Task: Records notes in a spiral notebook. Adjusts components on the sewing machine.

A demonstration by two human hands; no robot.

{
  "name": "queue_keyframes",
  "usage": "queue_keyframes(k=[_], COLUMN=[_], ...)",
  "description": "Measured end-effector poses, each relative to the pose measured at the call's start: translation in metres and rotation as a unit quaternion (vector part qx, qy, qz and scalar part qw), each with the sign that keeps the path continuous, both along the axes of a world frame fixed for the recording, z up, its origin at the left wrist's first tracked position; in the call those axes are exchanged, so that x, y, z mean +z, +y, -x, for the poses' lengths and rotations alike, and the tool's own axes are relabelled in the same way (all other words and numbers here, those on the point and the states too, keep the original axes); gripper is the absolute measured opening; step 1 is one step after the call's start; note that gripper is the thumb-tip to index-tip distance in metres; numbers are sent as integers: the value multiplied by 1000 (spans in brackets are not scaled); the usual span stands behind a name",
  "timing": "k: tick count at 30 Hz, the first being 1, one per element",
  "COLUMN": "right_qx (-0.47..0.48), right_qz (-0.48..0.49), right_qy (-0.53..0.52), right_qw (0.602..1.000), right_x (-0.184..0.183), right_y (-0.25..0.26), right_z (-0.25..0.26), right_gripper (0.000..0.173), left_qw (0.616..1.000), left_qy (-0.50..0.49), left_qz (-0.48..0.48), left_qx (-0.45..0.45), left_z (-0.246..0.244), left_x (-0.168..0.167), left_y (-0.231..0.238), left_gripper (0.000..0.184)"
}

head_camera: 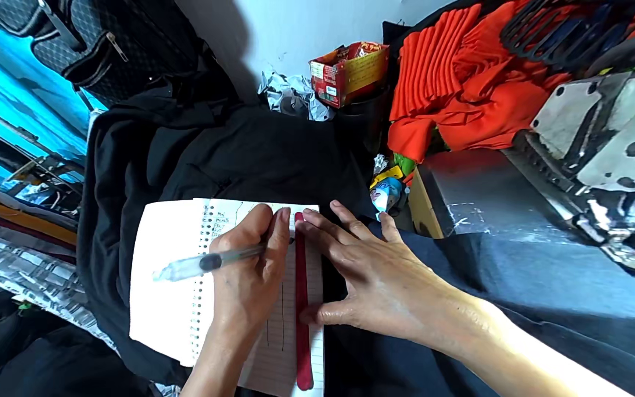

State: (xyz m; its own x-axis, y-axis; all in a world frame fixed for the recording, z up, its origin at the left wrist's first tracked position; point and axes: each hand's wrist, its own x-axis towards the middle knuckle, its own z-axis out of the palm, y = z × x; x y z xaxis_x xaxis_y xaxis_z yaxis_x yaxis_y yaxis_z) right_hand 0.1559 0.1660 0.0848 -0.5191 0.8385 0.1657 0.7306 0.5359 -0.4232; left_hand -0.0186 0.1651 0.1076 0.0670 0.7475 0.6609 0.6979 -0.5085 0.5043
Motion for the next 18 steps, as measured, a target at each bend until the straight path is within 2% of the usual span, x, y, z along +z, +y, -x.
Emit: queue_keyframes(k=[4,10,18], right_qx=[-2,-9,-12], right_qz=[13,12,10], right_qy=[-30,-14,-13], right_qw=[999,1000,1000], right_x=[5,5,5], right_y=[0,-3,-5], right_z=[1,2,4], right_gripper=[109,108,109], left_qw=[1000,999,996], left_qy=[0,36,88], left_qz=[-15,-12,-33], left_qx=[3,2,0], left_z=[5,10,14], left_x=[-11,-25,-41], left_y=[-29,-70,-89], left_gripper=[33,36,34])
